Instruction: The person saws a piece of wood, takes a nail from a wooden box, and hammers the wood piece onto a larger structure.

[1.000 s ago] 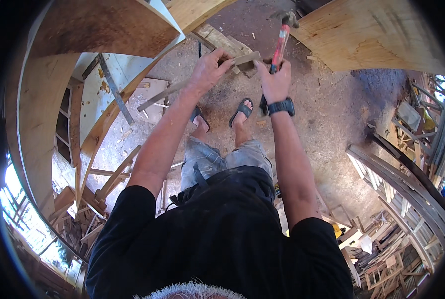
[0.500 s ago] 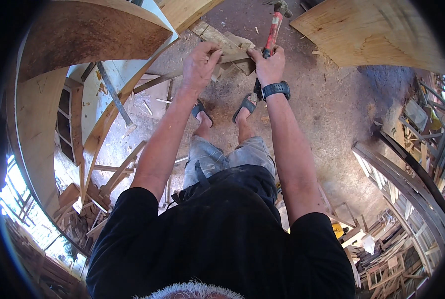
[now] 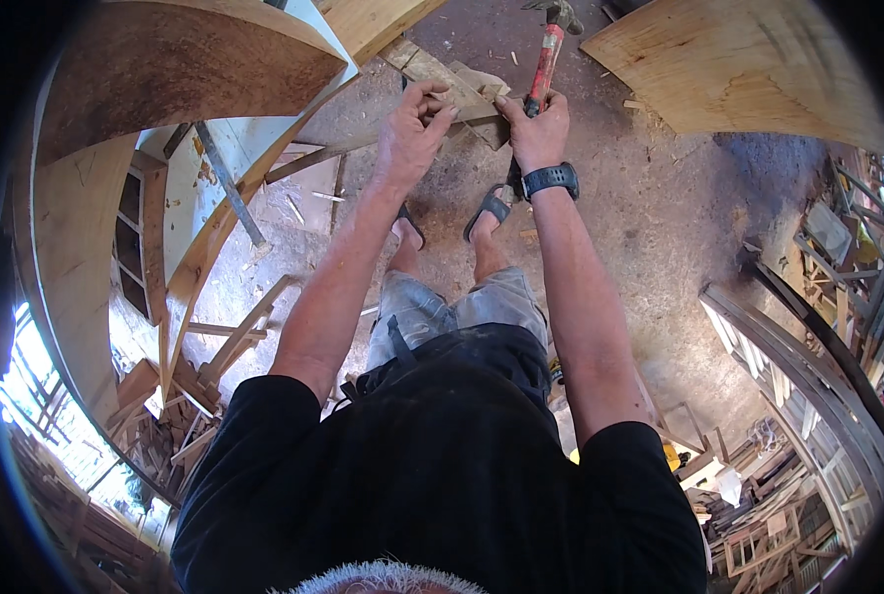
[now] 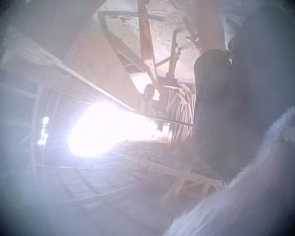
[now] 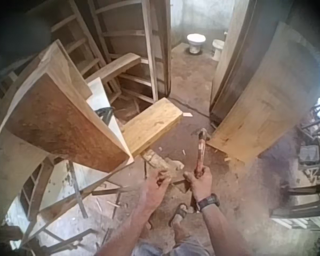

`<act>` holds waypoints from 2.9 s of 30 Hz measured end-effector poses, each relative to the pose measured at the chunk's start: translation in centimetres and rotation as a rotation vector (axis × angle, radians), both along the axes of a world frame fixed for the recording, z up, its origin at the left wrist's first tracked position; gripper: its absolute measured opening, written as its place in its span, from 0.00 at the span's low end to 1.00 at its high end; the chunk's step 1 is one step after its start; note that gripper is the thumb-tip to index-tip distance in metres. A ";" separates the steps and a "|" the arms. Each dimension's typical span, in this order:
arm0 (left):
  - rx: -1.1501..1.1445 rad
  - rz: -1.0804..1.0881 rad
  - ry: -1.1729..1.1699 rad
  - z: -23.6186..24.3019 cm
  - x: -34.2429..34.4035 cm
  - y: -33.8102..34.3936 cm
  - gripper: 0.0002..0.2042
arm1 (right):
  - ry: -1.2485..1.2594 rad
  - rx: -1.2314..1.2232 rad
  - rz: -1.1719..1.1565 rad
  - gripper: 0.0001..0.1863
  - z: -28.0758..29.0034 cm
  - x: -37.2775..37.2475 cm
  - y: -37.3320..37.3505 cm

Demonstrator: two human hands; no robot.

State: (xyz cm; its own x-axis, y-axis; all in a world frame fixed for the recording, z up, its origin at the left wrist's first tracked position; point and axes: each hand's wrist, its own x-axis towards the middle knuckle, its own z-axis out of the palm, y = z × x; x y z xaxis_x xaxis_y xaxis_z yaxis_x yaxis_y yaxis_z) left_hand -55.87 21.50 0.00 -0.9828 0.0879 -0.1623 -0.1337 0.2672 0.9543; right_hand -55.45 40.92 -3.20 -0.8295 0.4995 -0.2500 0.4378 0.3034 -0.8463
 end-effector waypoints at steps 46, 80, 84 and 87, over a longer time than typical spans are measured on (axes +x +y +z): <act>-0.122 -0.098 0.204 -1.6 -0.8 1.6 0.10 | 0.003 -0.014 0.003 0.31 -0.4 -0.1 0.1; -0.261 -0.130 0.263 -0.5 0.2 2.1 0.04 | -0.180 -0.178 0.395 0.23 11.6 14.9 1.2; -0.248 -0.125 0.266 -0.6 0.2 2.2 0.04 | -0.188 -0.197 0.368 0.23 11.4 15.3 1.1; -0.224 -0.110 0.294 -0.7 0.2 2.3 0.04 | -0.162 -0.208 0.352 0.22 11.6 15.6 0.9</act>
